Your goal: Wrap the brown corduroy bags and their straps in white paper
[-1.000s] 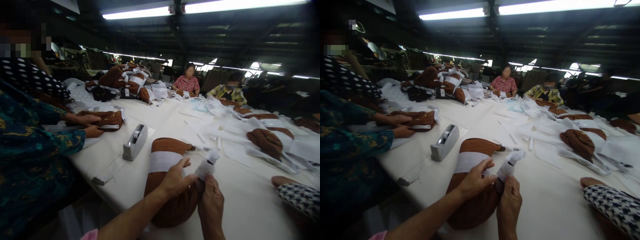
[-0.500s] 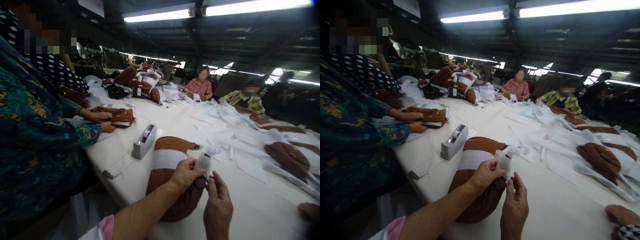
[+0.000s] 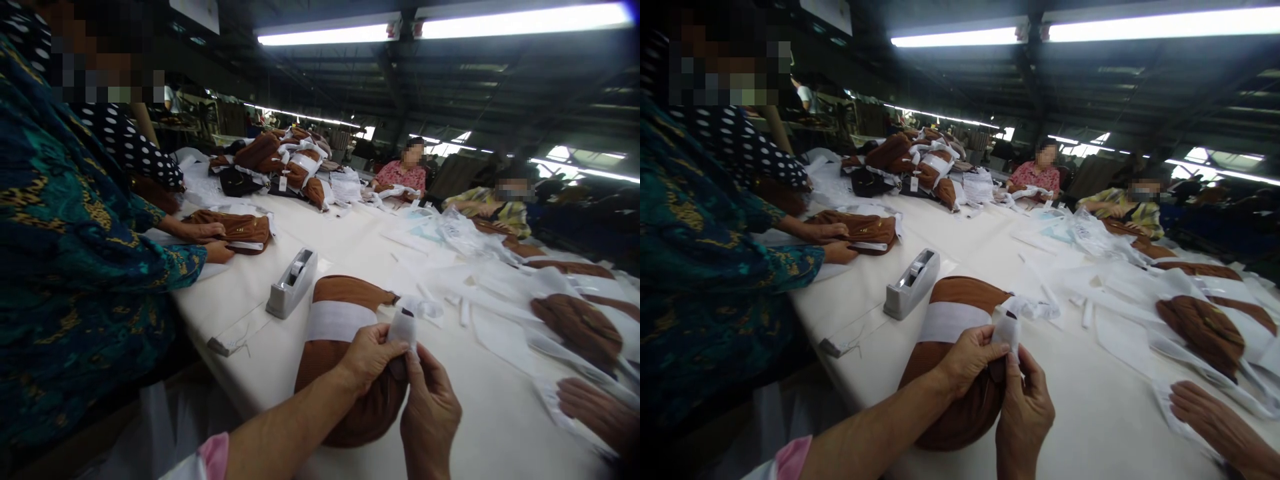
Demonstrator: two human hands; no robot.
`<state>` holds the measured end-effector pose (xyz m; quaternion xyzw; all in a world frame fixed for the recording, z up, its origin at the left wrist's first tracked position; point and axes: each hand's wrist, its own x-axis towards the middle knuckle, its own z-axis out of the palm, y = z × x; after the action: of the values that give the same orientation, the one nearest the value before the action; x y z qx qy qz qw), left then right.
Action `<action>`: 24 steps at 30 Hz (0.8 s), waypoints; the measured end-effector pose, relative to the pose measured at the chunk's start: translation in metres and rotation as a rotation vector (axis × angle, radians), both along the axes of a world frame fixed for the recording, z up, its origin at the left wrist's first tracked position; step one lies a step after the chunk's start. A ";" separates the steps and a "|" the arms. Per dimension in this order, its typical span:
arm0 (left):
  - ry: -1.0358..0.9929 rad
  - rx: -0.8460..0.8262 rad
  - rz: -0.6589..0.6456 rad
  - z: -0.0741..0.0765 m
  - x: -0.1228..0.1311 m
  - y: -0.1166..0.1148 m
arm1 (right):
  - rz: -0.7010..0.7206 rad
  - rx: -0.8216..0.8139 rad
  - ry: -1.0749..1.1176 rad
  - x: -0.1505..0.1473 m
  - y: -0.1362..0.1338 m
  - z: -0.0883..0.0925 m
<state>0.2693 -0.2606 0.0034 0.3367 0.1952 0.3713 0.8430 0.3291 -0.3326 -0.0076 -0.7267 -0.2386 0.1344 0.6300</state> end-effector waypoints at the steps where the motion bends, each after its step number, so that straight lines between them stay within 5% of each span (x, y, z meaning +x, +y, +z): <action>1: -0.006 -0.007 0.005 -0.001 -0.001 0.000 | 0.016 -0.005 -0.018 0.000 0.000 0.000; 12: 0.038 0.052 0.029 -0.015 0.003 -0.006 | 0.055 0.096 -0.900 0.026 0.010 0.033; 24: 0.048 0.074 0.026 -0.020 0.004 -0.005 | 0.139 0.024 -1.013 0.040 0.018 0.025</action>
<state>0.2729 -0.2659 -0.0165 0.3740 0.2060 0.3810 0.8201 0.3693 -0.3150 0.0177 -0.6758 -0.5634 -0.1956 0.4332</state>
